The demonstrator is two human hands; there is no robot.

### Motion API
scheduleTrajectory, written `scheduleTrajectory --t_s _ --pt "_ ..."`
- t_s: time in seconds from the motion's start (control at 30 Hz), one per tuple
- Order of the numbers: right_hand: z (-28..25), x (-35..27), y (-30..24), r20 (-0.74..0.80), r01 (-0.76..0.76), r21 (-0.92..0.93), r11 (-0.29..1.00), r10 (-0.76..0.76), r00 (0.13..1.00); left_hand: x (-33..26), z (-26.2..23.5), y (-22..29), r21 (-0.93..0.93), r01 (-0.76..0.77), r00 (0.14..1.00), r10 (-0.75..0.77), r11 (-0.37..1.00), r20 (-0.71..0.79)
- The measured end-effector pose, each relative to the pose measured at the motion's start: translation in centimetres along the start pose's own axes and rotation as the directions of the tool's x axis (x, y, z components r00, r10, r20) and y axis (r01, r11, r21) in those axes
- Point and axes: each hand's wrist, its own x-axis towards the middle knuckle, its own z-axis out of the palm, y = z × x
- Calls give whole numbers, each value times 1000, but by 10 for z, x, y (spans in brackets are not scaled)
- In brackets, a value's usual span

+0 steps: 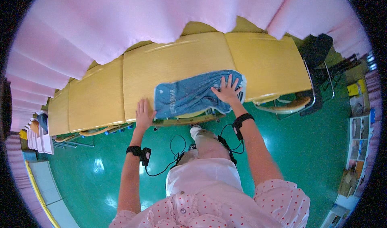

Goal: The person picks up a small object and places it in a box, washes a blue cloth in a basin of water, and then flattens the wet cloth to wipe the surfaces of multiple yellow tables.

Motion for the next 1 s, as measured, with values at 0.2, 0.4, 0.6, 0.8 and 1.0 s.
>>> scheduleTrajectory --t_s 0.2,0.4,0.6,0.8,1.0 --pt "-39 90 -14 -41 -1 -10 1000 0 999 -5 12 -32 91 10 999 -15 996 53" --pt "-49 154 -112 -41 65 -40 997 -66 997 -9 6 -31 96 40 997 -47 995 67" --pt "1 132 -224 -113 513 -214 831 -543 832 1 1 -25 44 40 994 -44 998 98" --pt "53 21 -205 57 966 -197 170 -981 184 -4 -2 -33 15 72 981 -74 997 179" --pt "20 21 -54 -25 881 -310 358 -929 368 -5 3 -28 -4 50 989 -49 999 140"
